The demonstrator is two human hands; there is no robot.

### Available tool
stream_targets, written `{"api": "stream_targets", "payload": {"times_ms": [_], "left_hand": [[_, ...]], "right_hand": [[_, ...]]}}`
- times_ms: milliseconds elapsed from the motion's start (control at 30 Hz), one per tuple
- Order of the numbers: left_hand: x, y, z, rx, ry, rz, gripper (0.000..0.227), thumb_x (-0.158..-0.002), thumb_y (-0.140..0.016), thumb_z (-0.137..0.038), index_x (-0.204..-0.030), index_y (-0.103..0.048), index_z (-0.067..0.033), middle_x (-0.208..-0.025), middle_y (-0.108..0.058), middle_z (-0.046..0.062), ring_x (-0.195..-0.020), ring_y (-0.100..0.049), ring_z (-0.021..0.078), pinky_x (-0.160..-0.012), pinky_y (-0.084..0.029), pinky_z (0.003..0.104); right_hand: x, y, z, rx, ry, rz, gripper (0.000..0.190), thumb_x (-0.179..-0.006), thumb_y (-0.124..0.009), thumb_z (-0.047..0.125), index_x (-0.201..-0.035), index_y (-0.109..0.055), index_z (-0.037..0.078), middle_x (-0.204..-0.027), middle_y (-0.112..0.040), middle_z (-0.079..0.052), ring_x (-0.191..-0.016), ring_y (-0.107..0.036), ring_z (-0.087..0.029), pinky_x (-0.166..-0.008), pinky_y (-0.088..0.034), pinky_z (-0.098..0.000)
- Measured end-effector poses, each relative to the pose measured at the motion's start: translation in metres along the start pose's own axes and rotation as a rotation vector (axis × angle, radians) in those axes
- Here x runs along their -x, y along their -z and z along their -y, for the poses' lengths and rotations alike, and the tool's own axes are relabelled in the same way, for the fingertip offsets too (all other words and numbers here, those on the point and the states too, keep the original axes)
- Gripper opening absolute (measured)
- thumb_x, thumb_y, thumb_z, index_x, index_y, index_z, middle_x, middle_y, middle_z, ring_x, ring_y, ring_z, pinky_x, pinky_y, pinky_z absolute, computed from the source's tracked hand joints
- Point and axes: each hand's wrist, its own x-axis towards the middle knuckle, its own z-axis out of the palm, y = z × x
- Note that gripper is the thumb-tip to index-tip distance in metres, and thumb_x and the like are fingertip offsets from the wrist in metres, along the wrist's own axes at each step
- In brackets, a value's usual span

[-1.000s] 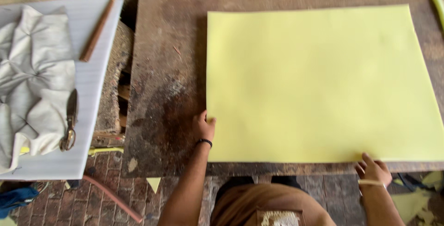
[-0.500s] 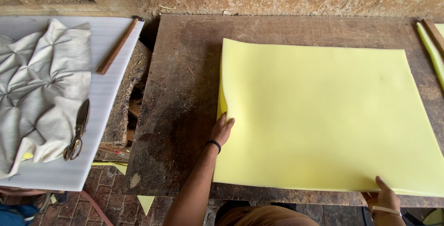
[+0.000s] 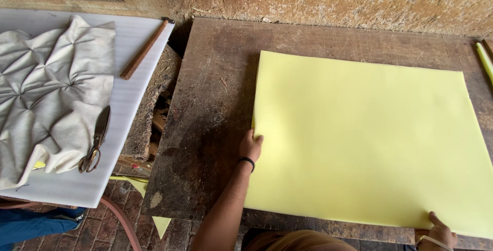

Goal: The person measures a large yellow foam sheet with a tape measure and a metal ruler, then uses a long wooden straightedge and a utility knife to cut the foam into rectangular pieces. The person removes the cut strips and sets them aside.

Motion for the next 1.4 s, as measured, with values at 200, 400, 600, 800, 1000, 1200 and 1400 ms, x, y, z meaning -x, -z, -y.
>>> {"api": "stream_targets", "payload": {"times_ms": [200, 400, 600, 800, 1000, 1200, 1400], "left_hand": [[0.036, 0.000, -0.050, 0.024, -0.380, -0.164, 0.046, -0.098, -0.064, -0.021, -0.141, -0.054, -0.0105, -0.132, -0.068, 0.018, -0.118, -0.067, 0.0358, -0.096, -0.056, 0.046], [0.020, 0.009, -0.001, 0.003, 0.018, -0.184, 0.048, -0.094, -0.068, -0.021, -0.139, -0.053, -0.0114, -0.129, -0.068, 0.017, -0.117, -0.067, 0.0350, -0.097, -0.055, 0.044], [0.015, 0.002, 0.021, 0.027, 0.047, -0.160, 0.046, -0.095, -0.067, -0.021, -0.138, -0.053, -0.0109, -0.128, -0.069, 0.018, -0.116, -0.068, 0.0340, -0.097, -0.056, 0.043], [0.022, -0.002, 0.019, 0.010, 0.018, -0.203, 0.046, -0.094, -0.066, -0.020, -0.138, -0.054, -0.0115, -0.132, -0.066, 0.016, -0.118, -0.066, 0.0325, -0.096, -0.057, 0.043], [0.009, -0.003, 0.038, -0.183, -0.199, -0.318, 0.047, -0.088, -0.079, -0.020, -0.130, -0.063, -0.0076, -0.128, -0.066, 0.018, -0.117, -0.064, 0.0346, -0.100, -0.052, 0.045], [-0.003, 0.013, 0.056, -0.231, -0.179, -0.210, 0.045, -0.094, -0.078, -0.016, -0.134, -0.062, -0.0031, -0.130, -0.070, 0.018, -0.115, -0.067, 0.0300, -0.101, -0.053, 0.041], [0.003, 0.017, 0.045, -0.222, -0.155, -0.239, 0.042, -0.096, -0.078, -0.013, -0.134, -0.066, -0.0026, -0.126, -0.072, 0.019, -0.109, -0.071, 0.0302, -0.094, -0.057, 0.041]], "right_hand": [[0.002, 0.000, 0.008, 0.000, 0.077, 0.040, 0.042, -0.100, -0.063, 0.010, -0.137, -0.044, 0.006, -0.128, -0.062, -0.021, -0.111, -0.071, -0.033, -0.083, -0.062, -0.0451], [0.005, 0.001, -0.002, -0.012, -0.093, 0.219, 0.042, -0.096, -0.064, 0.008, -0.134, -0.047, 0.005, -0.126, -0.063, -0.021, -0.107, -0.071, -0.033, -0.080, -0.063, -0.0451], [0.007, 0.014, -0.004, -0.007, -0.097, 0.252, 0.042, -0.093, -0.066, 0.007, -0.131, -0.049, 0.004, -0.123, -0.064, -0.020, -0.104, -0.072, -0.034, -0.077, -0.064, -0.0450], [-0.026, 0.015, 0.000, 0.006, -0.083, 0.272, 0.042, -0.090, -0.068, 0.005, -0.129, -0.052, 0.003, -0.120, -0.065, -0.020, -0.100, -0.072, -0.034, -0.075, -0.064, -0.0450], [-0.059, 0.005, -0.039, -0.024, -0.135, 0.245, 0.042, -0.086, -0.070, 0.004, -0.126, -0.054, 0.002, -0.117, -0.066, -0.020, -0.097, -0.073, -0.034, -0.072, -0.065, -0.0449], [-0.063, 0.017, -0.063, -0.092, -0.146, 0.196, 0.042, -0.083, -0.071, 0.002, -0.123, -0.057, 0.000, -0.114, -0.067, -0.019, -0.093, -0.073, -0.034, -0.069, -0.066, -0.0448], [-0.047, 0.006, -0.061, -0.071, -0.187, -0.066, 0.059, -0.086, -0.076, 0.002, -0.134, -0.042, 0.000, -0.120, -0.062, -0.020, -0.101, -0.069, -0.032, -0.079, -0.062, -0.0382]]}}
